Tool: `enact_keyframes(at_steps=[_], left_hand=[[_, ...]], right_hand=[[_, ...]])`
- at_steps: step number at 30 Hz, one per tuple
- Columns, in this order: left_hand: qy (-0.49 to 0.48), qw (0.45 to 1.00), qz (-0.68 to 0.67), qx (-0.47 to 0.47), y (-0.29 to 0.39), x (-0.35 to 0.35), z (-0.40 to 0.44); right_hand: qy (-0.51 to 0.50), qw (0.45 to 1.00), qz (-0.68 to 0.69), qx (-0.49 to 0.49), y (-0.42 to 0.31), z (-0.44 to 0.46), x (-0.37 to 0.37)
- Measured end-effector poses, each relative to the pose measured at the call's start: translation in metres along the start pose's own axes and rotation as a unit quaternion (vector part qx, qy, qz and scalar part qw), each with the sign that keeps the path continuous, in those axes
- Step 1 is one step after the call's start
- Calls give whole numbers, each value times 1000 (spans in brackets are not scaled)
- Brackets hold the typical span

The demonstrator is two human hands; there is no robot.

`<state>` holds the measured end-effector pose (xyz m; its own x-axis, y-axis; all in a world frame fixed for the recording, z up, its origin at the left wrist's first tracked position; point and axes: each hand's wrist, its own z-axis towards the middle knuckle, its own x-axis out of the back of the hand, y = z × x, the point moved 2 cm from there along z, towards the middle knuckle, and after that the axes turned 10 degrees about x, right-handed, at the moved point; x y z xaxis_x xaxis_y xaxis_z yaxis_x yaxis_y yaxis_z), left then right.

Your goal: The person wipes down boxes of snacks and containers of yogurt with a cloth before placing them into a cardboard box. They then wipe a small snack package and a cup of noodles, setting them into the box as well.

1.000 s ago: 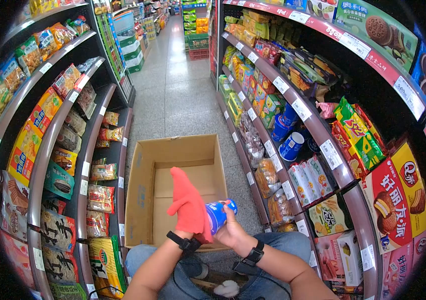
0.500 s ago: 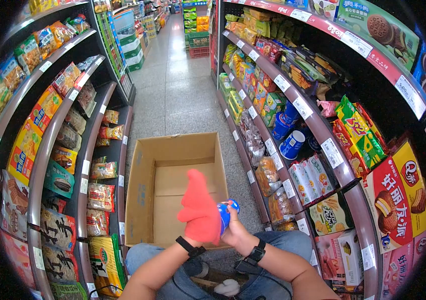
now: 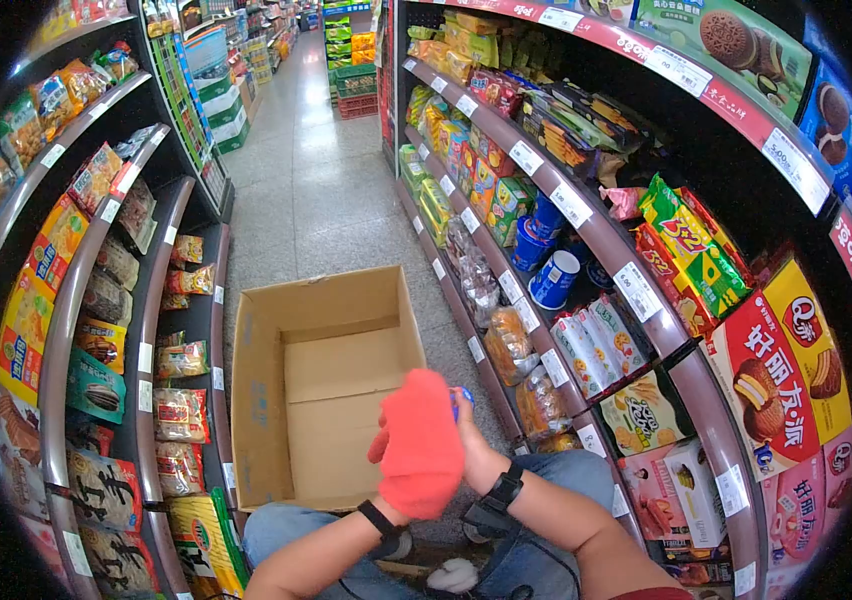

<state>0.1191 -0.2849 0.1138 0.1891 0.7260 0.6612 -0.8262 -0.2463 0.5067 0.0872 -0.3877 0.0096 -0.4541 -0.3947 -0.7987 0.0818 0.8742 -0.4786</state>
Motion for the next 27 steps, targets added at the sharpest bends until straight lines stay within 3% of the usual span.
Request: enact_keyframes(at_steps=[1,3,9,10,12,14,16,18,21,22,24,26,27], left_hand=[[42,995,54,-72,4,6,0],[23,983,108,-149,3,1,-10],[-222,921,287,-141,-16,-40,-44],[-235,926,268,-124,-24,-51,-49],[-213,977,-5,-11,-58,-81,-56],[-142,981,-107,81,-56,-65,-43],[-33,989,-37,142,-18,-7,23],[-76,976,-121,163,-41,-6,30],[13,987,-58,147,-61,1,22],[-18,976,-116,186,-96,-11,13],[-79,934,-231,261,-167,-40,-6],[-115,887,-337,294,-161,-34,4],[-123,867,-385,292,-120,-5,25]], right_hand=[[5,1000,17,-5,-2,5,4],[4,1000,30,5,-15,7,0],[59,996,55,47,-28,14,7],[61,995,58,44,-26,15,6],[69,994,62,51,-22,18,4],[83,992,65,69,-16,19,4],[52,994,62,76,-11,14,-1],[50,992,67,92,-9,3,-16],[26,996,18,80,-11,-11,-37],[-1,998,32,62,-11,-7,-26],[-11,985,-70,155,-22,-13,-35],[-10,958,-152,244,-35,-17,-40],[-7,942,-193,275,-40,-18,-40]])
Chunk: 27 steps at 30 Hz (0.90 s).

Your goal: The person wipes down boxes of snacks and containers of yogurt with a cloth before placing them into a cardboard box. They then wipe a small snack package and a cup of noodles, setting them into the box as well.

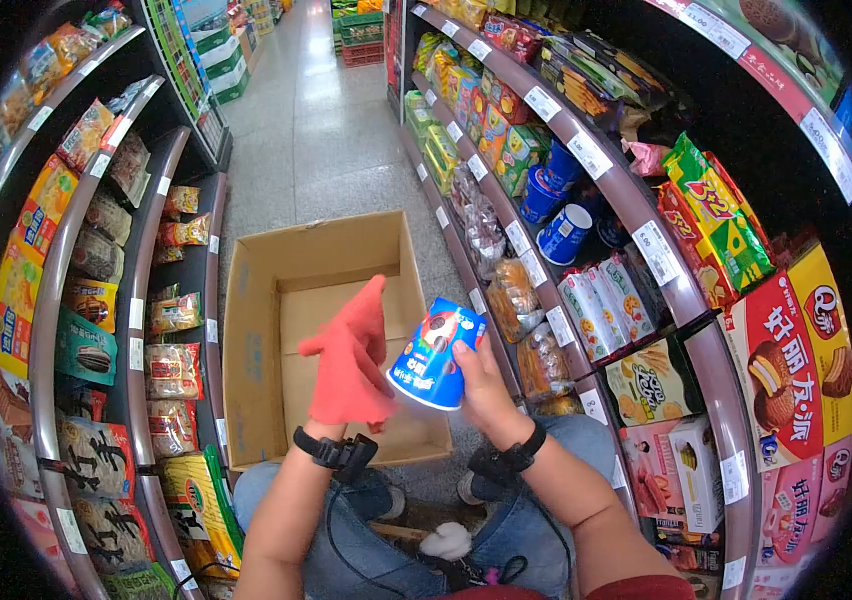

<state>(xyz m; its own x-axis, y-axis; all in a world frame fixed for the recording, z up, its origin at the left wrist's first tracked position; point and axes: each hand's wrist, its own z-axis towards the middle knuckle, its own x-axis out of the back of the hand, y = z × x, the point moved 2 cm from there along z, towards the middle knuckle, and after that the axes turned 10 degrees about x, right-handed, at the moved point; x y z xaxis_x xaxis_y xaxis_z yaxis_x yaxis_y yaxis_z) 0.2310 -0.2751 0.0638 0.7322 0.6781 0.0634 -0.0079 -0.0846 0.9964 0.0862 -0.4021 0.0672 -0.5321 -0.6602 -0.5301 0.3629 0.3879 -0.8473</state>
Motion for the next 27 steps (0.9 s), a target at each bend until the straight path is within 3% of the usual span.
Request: enact_keyframes(at_steps=[2,3,6,8,10,12,14,17,20,22,25,27], left_hand=[[21,985,151,-82,42,-20,-15],[65,924,341,-162,47,-30,-22],[103,818,549,-138,65,-66,-36],[64,871,487,2,44,-72,-43],[15,943,331,-27,22,-58,-41],[-19,992,123,-16,9,-50,-36],[-26,995,-91,25,2,-47,-38],[19,949,-311,52,10,-43,-42],[4,949,-305,86,-1,-26,-48],[10,985,-172,22,4,-20,-46],[16,998,25,-60,15,-12,-41],[22,987,128,-90,23,-9,-36]], right_hand=[[-6,994,-83,65,-8,5,3],[5,992,-98,78,-8,8,5],[9,985,-151,85,-3,12,16],[-68,957,-256,119,-2,11,20],[-168,889,-383,183,-9,3,7],[-213,885,-384,154,-3,3,3],[-248,875,-384,159,-5,-1,-4],[-295,857,-410,101,-5,-6,-14],[-324,822,-447,139,8,-16,-13],[-328,781,-497,187,14,-18,-15],[-303,677,-610,280,-2,-14,-20],[-261,703,-590,300,-4,-8,-16]])
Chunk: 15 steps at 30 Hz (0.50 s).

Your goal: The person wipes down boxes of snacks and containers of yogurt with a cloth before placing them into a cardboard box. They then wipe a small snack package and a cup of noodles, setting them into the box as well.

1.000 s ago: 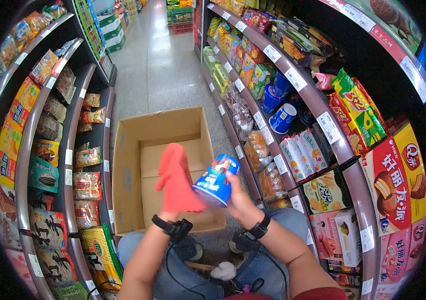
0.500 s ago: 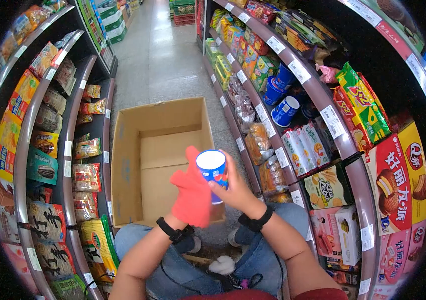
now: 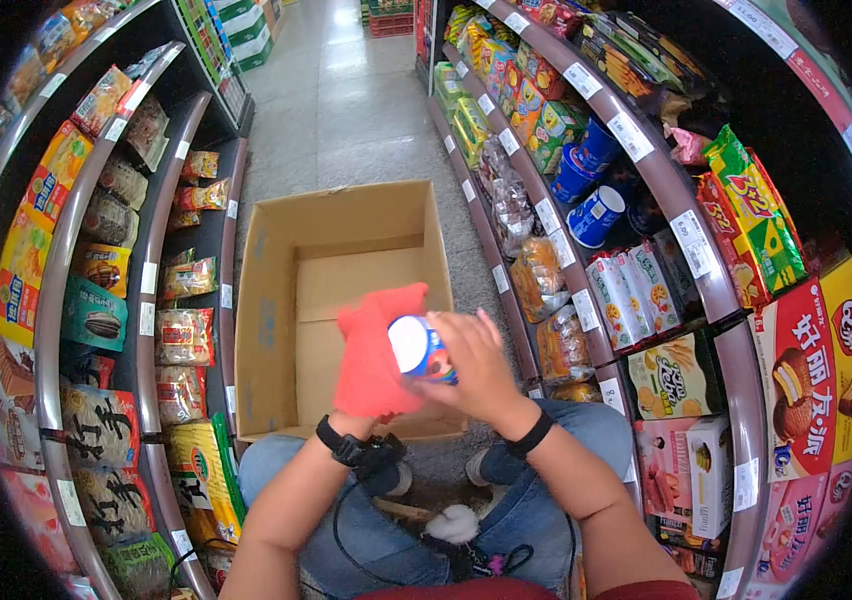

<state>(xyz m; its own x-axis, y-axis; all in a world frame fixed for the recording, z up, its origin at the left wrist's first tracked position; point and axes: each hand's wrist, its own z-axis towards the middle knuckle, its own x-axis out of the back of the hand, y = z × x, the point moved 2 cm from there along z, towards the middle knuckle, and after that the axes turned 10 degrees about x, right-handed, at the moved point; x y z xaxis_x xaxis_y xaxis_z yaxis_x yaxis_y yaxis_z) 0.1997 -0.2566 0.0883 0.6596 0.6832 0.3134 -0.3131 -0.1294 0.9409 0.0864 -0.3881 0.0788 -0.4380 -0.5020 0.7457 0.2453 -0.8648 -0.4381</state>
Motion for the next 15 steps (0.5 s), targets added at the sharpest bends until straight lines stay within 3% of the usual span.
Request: enact_keyframes(at_steps=[1,2,5,7,9,12,15], left_hand=[[0,999,47,-12,5,2,4],[-31,994,-100,9,12,1,6],[-39,983,-178,-20,25,-3,9],[-28,995,66,-65,28,8,5],[8,975,205,-88,34,9,-3],[-16,968,241,-66,53,6,-3],[27,973,214,-86,66,4,-2]], right_hand=[[28,1000,5,-6,3,1,2],[48,998,20,-19,4,1,6],[100,990,84,-49,8,-3,8],[120,987,101,-45,8,-3,7],[145,980,129,-51,9,-4,7],[134,986,95,-21,9,-4,7],[119,991,65,-7,9,-4,8]])
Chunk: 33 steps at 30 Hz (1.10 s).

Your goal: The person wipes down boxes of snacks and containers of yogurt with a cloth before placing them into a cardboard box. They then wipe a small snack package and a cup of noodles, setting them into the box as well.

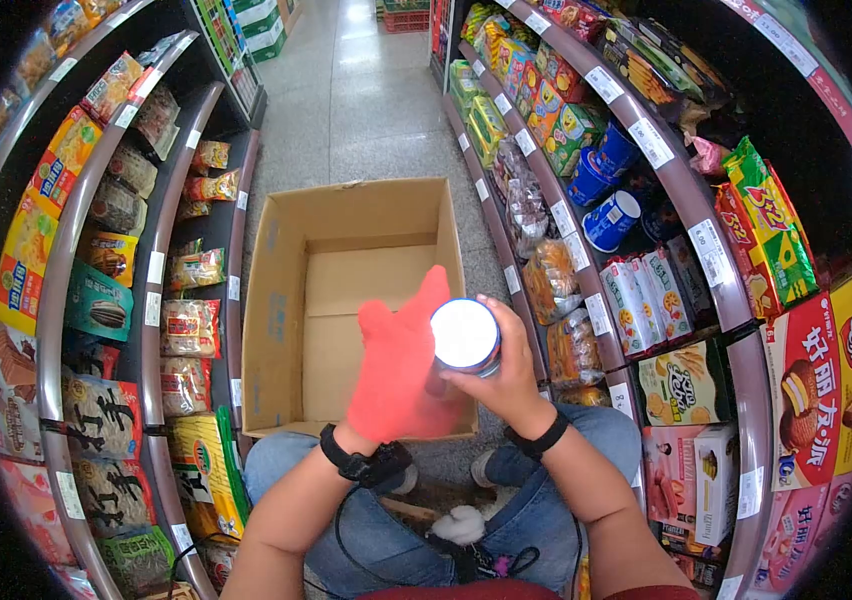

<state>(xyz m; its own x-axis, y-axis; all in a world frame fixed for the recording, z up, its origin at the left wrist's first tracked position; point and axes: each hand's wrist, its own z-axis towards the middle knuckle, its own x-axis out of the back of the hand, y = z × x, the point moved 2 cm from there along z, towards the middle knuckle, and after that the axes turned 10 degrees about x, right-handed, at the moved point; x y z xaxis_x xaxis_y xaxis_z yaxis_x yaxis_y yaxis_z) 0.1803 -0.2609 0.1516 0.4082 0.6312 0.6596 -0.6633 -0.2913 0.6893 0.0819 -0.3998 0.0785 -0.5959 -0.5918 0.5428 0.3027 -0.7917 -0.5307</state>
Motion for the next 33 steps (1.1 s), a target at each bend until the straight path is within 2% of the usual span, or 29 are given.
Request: enact_keyframes(at_steps=[6,8,11,16,18,21,23,25,26,28,33], left_hand=[[-117,985,85,95,-10,-2,-5],[-112,979,136,99,-24,-13,-7],[-69,985,136,76,-58,-29,-16],[-35,984,173,-11,-10,-5,4],[-34,976,206,-53,-20,-15,2],[-191,935,298,6,10,-12,5],[-111,921,373,7,9,-27,1],[-45,963,265,25,3,-30,-1],[-20,992,115,40,2,-29,-1],[24,998,-19,50,-3,-29,1],[80,994,21,65,-13,-44,0]], right_hand=[[2,1000,-8,8,1,0,-4],[-2,999,-24,28,0,1,-5],[-24,995,-63,71,1,3,-2],[-161,979,-26,121,0,1,-6],[-163,979,-8,119,4,-8,-13],[-165,977,-36,130,3,-5,-11],[-170,975,-68,123,4,-1,-7],[-166,977,-78,108,4,2,-3],[-160,980,-73,97,3,4,-1],[-152,983,-76,77,1,5,2],[-168,977,-116,62,-1,1,3]])
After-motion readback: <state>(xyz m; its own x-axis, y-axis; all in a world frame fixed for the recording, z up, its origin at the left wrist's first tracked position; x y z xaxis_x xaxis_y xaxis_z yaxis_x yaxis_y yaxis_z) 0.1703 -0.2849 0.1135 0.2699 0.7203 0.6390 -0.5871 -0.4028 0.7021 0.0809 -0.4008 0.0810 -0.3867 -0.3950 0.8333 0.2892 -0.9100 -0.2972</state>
